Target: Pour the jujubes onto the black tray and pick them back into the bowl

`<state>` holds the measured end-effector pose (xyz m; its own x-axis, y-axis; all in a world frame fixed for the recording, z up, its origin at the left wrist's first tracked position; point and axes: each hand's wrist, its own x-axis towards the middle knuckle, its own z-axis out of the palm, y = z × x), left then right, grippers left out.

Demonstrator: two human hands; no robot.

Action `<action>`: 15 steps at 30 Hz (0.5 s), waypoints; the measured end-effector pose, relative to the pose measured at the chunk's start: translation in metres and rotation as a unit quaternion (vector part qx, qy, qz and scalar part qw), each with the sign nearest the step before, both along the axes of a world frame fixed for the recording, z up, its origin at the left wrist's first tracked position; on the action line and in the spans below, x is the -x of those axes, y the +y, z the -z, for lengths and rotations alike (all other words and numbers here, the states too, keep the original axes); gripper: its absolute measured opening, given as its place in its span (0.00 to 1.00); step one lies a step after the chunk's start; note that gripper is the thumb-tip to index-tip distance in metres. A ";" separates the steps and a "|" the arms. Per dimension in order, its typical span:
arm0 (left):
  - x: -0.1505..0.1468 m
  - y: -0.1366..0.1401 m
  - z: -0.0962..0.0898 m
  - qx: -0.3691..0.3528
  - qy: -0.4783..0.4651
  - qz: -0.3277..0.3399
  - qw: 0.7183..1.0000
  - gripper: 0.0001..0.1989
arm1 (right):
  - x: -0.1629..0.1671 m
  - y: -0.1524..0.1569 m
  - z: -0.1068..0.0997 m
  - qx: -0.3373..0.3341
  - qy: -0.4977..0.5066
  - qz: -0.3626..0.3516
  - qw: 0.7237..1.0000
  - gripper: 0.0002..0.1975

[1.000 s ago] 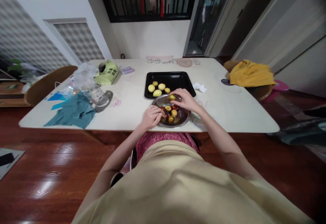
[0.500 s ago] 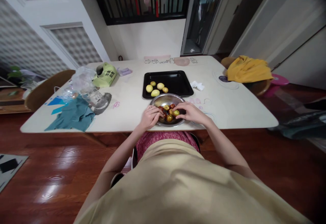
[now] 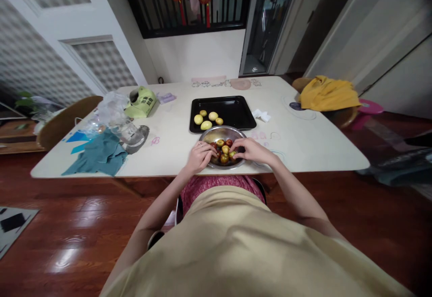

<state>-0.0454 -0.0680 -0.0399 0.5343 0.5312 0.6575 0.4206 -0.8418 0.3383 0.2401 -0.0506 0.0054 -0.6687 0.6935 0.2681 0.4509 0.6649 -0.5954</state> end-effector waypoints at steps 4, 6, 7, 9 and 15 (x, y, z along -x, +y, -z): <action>0.000 0.000 -0.001 -0.001 -0.002 -0.001 1.000 0.29 | -0.002 -0.009 0.006 -0.026 0.060 0.021 0.998 0.10; 0.000 -0.001 -0.001 -0.002 -0.008 0.003 1.000 0.29 | -0.003 -0.013 0.015 -0.050 0.103 0.040 0.993 0.14; 0.000 -0.001 -0.001 0.001 -0.014 0.007 1.000 0.29 | -0.003 -0.015 0.020 -0.064 0.124 0.051 0.989 0.15; 0.001 -0.002 -0.002 0.018 -0.037 0.014 0.999 0.30 | -0.003 -0.018 0.031 -0.091 0.161 0.070 0.980 0.17; 0.013 0.014 -0.014 0.087 -0.135 -0.012 0.987 0.25 | 0.003 -0.019 0.054 -0.141 0.219 0.093 0.961 0.23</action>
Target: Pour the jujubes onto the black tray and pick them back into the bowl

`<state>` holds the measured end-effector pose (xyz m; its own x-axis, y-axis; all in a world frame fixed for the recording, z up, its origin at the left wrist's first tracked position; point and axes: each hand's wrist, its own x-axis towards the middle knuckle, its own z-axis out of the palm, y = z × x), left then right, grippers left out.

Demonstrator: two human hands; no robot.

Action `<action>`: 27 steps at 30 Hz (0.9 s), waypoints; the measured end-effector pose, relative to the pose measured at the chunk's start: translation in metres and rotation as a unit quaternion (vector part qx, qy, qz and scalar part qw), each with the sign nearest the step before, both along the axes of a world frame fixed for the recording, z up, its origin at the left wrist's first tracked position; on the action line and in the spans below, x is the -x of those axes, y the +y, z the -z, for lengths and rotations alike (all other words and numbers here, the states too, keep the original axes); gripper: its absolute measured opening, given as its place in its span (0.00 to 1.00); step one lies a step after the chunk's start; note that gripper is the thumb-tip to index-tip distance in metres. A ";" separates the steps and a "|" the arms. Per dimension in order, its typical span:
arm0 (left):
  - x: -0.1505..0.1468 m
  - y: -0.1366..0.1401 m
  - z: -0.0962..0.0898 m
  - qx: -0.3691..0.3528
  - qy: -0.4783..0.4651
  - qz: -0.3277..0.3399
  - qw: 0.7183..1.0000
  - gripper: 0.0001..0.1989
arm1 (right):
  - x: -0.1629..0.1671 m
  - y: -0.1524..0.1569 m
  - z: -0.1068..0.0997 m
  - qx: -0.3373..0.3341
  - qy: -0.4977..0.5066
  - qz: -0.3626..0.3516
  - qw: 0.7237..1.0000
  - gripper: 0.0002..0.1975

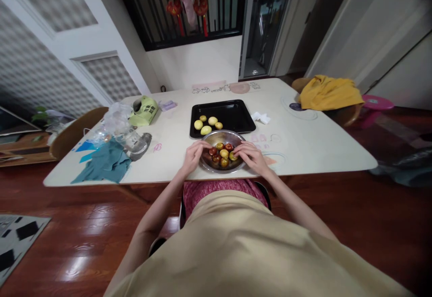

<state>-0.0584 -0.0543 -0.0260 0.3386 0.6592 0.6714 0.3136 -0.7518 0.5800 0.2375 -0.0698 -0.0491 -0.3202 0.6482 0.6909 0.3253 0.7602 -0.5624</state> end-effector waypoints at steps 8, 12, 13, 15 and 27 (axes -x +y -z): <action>0.015 0.115 -0.026 0.052 0.129 -0.100 0.985 0.18 | 0.003 0.003 0.004 -0.009 -0.003 0.001 1.000 0.22; 0.002 0.168 -0.029 0.108 0.232 -0.162 0.953 0.24 | 0.005 0.002 0.004 -0.022 -0.001 -0.004 1.000 0.21; -0.002 0.178 -0.028 0.116 0.242 -0.167 0.949 0.25 | 0.005 0.002 0.004 -0.021 -0.004 -0.004 1.000 0.21; -0.011 0.193 -0.028 0.128 0.260 -0.177 0.941 0.23 | 0.005 0.002 0.004 -0.018 -0.010 -0.002 1.000 0.21; -0.023 0.209 -0.046 0.115 0.279 -0.205 0.931 0.10 | 0.007 0.002 0.006 -0.031 -0.019 0.009 0.999 0.22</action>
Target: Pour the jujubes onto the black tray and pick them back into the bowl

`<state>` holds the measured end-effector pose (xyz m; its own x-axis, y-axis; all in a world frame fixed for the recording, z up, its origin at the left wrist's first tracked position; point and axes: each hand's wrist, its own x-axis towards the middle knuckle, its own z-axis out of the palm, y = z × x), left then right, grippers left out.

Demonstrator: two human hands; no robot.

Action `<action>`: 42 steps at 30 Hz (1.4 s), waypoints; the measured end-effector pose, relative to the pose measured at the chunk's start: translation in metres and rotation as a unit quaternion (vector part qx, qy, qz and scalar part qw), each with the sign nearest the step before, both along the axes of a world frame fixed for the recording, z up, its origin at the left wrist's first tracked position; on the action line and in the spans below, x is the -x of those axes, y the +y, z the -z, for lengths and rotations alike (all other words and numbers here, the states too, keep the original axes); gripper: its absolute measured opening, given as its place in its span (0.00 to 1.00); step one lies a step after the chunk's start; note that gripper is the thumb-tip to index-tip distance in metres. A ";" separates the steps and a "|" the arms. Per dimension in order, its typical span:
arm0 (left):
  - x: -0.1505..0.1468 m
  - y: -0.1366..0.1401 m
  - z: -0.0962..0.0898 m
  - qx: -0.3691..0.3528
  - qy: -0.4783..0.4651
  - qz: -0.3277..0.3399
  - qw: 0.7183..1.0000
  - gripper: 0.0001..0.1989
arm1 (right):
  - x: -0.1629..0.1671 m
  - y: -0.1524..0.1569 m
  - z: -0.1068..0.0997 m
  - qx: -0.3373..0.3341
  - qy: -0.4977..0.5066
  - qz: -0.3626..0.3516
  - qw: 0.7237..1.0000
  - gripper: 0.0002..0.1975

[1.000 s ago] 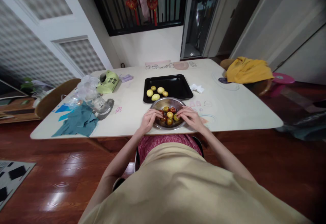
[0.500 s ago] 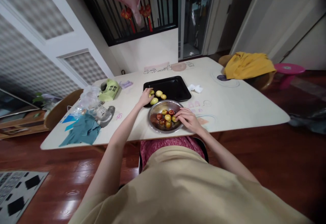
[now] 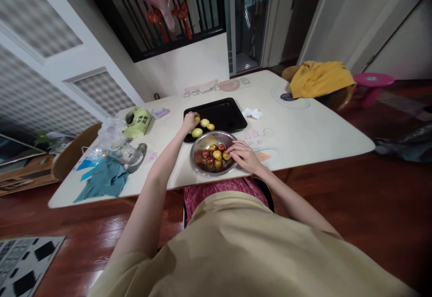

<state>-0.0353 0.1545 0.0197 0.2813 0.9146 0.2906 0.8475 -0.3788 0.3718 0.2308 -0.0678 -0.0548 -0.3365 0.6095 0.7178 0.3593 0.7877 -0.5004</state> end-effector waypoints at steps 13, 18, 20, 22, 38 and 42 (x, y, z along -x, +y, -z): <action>0.026 -0.151 -0.020 -0.012 -0.207 0.197 0.958 0.17 | 0.000 -0.002 -0.002 -0.002 0.010 0.008 1.000 0.23; 0.023 -0.206 -0.009 0.101 -0.177 0.260 0.944 0.19 | -0.001 -0.002 -0.001 -0.016 0.006 0.014 1.000 0.23; 0.021 -0.214 -0.005 0.131 -0.151 0.270 0.942 0.19 | -0.001 -0.001 0.000 -0.029 0.010 0.015 0.999 0.23; 0.017 -0.217 -0.002 0.134 -0.129 0.269 0.945 0.19 | -0.002 -0.001 0.000 -0.033 0.008 0.015 0.999 0.23; 0.011 -0.215 0.007 0.080 -0.095 0.243 0.962 0.15 | -0.001 0.000 0.000 -0.032 0.003 0.015 0.999 0.24; 0.011 -0.212 0.009 0.070 -0.102 0.241 0.963 0.16 | -0.002 0.000 0.000 -0.027 -0.003 0.016 0.999 0.24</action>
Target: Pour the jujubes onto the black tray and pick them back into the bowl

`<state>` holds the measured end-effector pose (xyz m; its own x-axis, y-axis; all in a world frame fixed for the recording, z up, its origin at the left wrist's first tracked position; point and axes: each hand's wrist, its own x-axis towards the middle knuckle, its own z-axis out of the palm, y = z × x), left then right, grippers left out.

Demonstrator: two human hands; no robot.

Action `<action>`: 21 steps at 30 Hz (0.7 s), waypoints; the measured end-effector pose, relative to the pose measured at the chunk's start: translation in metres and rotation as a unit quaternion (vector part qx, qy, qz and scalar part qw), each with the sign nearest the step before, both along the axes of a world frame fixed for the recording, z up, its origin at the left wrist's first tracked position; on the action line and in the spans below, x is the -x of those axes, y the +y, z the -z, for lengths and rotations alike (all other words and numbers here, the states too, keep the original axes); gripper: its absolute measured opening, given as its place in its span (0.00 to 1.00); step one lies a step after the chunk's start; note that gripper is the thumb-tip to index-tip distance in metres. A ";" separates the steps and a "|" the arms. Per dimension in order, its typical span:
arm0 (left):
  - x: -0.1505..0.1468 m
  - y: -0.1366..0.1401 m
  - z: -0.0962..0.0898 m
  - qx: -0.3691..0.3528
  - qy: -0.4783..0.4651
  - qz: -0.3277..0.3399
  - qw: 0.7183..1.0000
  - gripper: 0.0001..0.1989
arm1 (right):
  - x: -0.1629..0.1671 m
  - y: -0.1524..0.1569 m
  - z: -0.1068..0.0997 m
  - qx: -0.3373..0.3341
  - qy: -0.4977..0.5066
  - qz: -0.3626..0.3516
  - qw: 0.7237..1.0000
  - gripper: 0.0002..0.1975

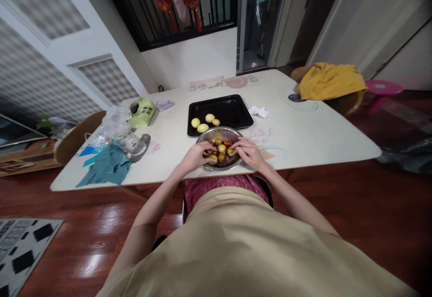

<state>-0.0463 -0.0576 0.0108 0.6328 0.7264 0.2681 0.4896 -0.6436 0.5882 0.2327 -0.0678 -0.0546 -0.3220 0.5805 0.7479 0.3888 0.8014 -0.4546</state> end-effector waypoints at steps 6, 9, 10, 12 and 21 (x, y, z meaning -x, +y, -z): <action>0.000 -0.010 0.004 -0.049 -0.038 -0.003 0.998 0.13 | -0.001 -0.001 0.000 -0.002 0.003 -0.002 1.000 0.24; -0.001 -0.018 0.008 -0.078 -0.059 0.000 0.995 0.13 | -0.001 -0.001 0.000 0.000 0.005 0.000 1.000 0.25; -0.001 -0.020 0.010 -0.085 -0.059 -0.002 0.995 0.14 | -0.001 0.000 0.000 0.002 0.005 0.000 1.000 0.25; -0.002 -0.023 0.015 -0.102 -0.055 -0.011 0.993 0.16 | -0.001 0.000 0.000 0.009 0.004 0.002 1.000 0.26; -0.010 -0.024 0.043 -0.170 -0.142 -0.067 0.973 0.29 | -0.003 0.000 -0.003 0.038 0.027 0.001 0.999 0.27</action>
<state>-0.0366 -0.0813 -0.0322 0.4039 0.6368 0.6568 0.4316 -0.7657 0.4769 0.2355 -0.0674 -0.0514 -0.2815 0.6372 0.7174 0.3631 0.7628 -0.5351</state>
